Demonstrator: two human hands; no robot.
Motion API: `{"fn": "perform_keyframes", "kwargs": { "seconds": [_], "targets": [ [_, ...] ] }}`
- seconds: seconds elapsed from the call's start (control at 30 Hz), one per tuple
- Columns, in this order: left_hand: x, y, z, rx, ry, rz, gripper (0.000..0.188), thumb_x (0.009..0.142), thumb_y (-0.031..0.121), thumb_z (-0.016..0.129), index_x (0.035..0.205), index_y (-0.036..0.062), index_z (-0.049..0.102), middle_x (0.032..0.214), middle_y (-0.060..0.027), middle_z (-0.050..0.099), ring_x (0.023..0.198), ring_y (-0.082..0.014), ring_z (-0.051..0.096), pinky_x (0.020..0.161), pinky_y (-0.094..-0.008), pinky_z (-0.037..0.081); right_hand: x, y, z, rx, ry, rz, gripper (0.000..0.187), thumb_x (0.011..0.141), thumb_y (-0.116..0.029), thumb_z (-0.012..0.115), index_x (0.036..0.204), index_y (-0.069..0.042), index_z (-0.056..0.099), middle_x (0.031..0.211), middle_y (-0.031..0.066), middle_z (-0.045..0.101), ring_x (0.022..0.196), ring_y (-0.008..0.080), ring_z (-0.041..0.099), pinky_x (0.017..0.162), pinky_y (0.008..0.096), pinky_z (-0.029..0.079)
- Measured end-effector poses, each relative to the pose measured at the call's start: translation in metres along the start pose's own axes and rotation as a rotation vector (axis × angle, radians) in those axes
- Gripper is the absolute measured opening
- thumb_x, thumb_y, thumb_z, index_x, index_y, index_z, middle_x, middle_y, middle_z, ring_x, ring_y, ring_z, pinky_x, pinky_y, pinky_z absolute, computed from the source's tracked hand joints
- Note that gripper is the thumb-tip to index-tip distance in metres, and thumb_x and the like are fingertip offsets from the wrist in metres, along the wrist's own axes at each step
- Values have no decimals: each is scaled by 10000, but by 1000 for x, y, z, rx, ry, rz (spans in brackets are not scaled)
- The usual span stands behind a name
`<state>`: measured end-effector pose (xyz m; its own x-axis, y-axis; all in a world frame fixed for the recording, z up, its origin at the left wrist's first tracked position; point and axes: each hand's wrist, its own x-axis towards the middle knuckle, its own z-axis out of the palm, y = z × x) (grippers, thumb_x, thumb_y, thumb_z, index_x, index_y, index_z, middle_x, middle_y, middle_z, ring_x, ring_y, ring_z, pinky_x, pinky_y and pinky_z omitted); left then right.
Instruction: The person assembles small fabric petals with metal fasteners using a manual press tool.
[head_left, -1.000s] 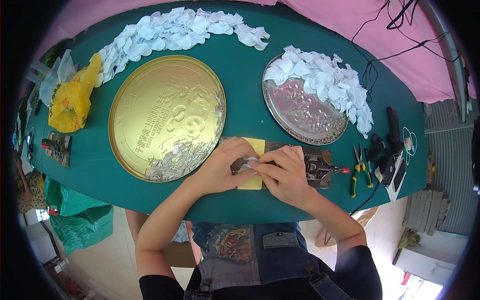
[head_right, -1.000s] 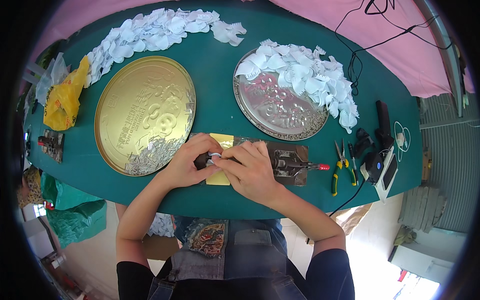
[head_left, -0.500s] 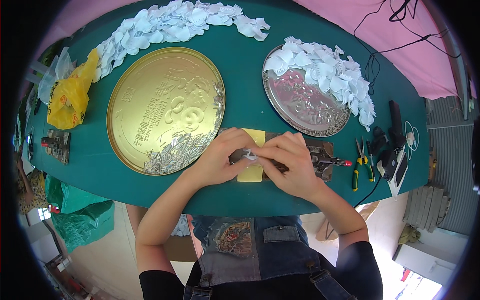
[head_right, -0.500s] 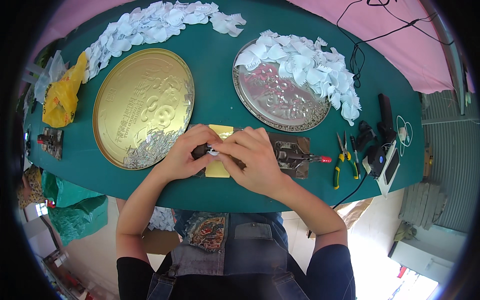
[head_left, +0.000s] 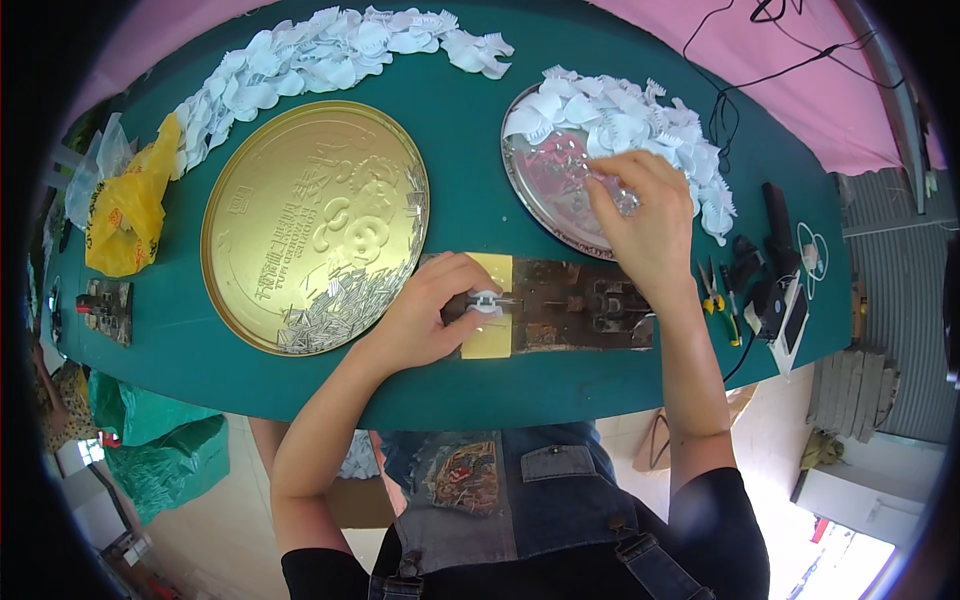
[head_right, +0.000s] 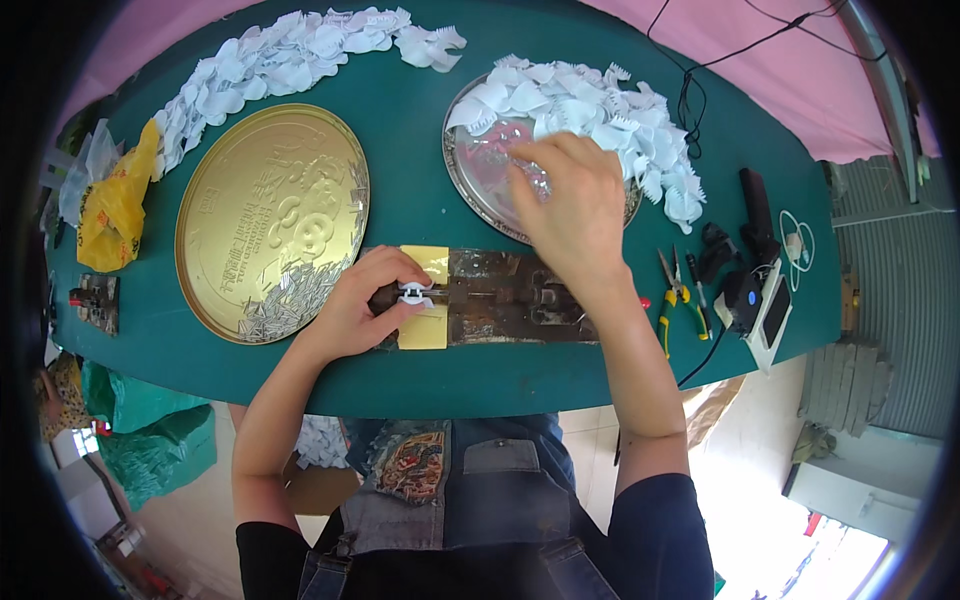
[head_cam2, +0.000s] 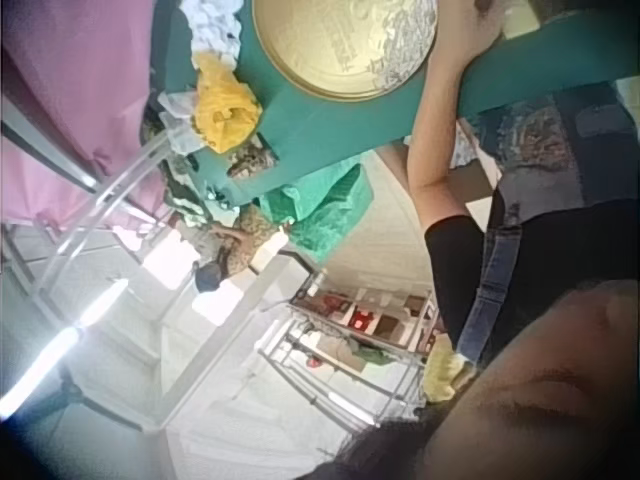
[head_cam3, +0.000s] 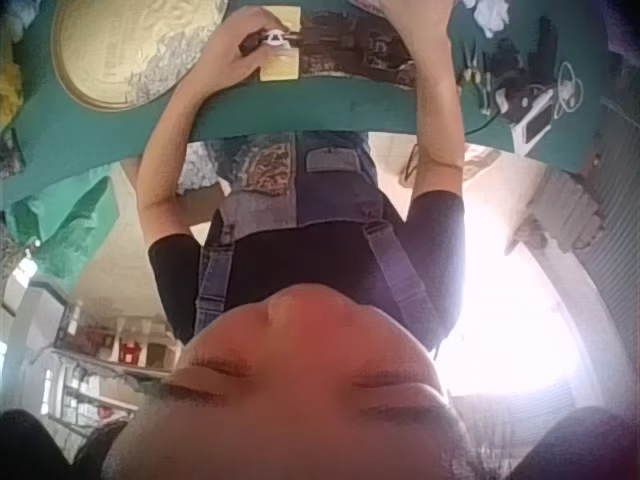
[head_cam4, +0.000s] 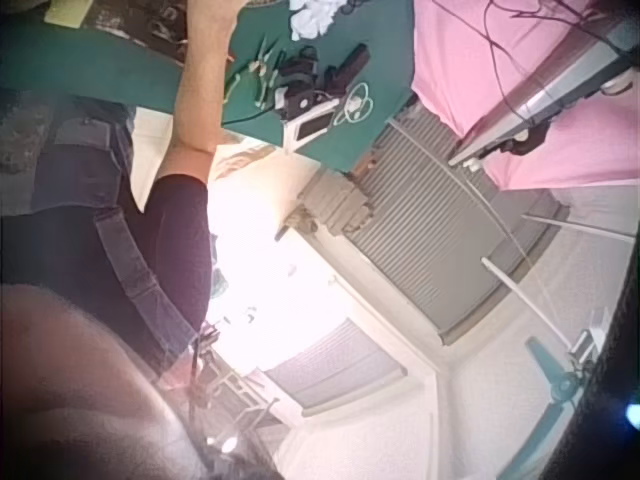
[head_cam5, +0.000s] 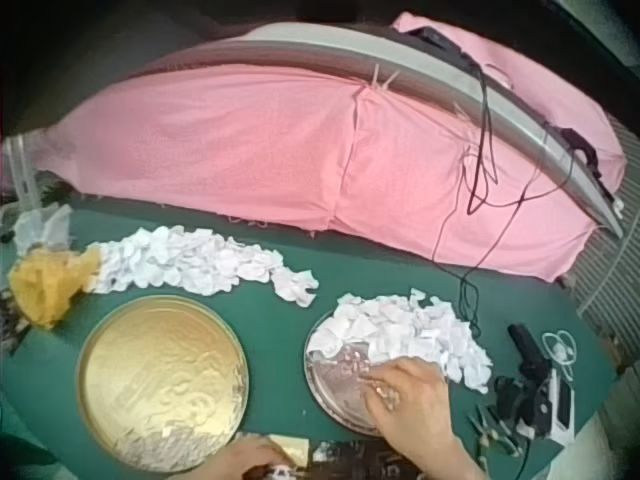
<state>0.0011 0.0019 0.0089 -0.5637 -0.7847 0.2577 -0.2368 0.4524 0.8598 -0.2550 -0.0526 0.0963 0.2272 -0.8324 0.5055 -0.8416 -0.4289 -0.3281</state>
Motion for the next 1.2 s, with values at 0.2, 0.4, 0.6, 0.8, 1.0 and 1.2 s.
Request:
{"fn": "perform_keyframes", "kwargs": {
  "seconds": [0.2, 0.4, 0.6, 0.8, 1.0, 1.2],
  "targets": [
    [4, 2, 2, -2, -10, 22, 255, 801, 28, 744, 1038, 47, 650, 1034, -84, 677, 959, -279, 608, 876, -373, 475, -12, 18, -13, 47, -121, 151, 266, 790, -103, 748, 1054, -82, 727, 912, 46, 726, 814, 227, 659, 848, 380, 462],
    [8, 3, 5, -20, 35, 44, 247, 771, 39, 748, 998, 64, 655, 918, -68, 620, 875, -280, 577, 790, -370, 468, -103, -133, -69, 263, -412, 686, 209, 698, -86, 686, 905, -98, 661, 827, -9, 679, 666, 115, 588, 506, 284, 470],
    [8, 4, 8, 24, 58, 42, 267, 766, 44, 758, 1016, 60, 665, 898, -78, 627, 870, -277, 578, 778, -370, 481, -29, -118, -117, 1776, -537, -277, 156, 1008, -305, 594, 1093, -197, 668, 1050, 96, 714, 832, 208, 536, 760, 357, 440],
    [3, 6, 4, 108, 39, 12, 288, 755, 85, 783, 1024, 60, 684, 899, -93, 641, 877, -299, 588, 827, -391, 469, -40, -130, -113, 1829, -436, -243, 140, 948, -270, 668, 1079, -221, 677, 992, 57, 658, 827, 215, 530, 758, 367, 437],
    [7, 10, 0, 210, -1, 30, 270, 744, 96, 786, 994, 62, 690, 898, -86, 641, 880, -277, 593, 848, -377, 442, -34, -147, -115, 1922, -336, -156, 77, 902, -152, 675, 951, -198, 637, 830, 47, 639, 690, 197, 529, 660, 336, 435],
    [7, 7, 4, 181, 34, 60, 294, 728, 95, 799, 996, 45, 687, 877, -81, 629, 872, -287, 579, 843, -379, 430, -45, -150, -114, 1873, -136, -224, 63, 945, -208, 602, 911, -161, 625, 785, 68, 632, 694, 195, 567, 651, 324, 449]
  ]
}}
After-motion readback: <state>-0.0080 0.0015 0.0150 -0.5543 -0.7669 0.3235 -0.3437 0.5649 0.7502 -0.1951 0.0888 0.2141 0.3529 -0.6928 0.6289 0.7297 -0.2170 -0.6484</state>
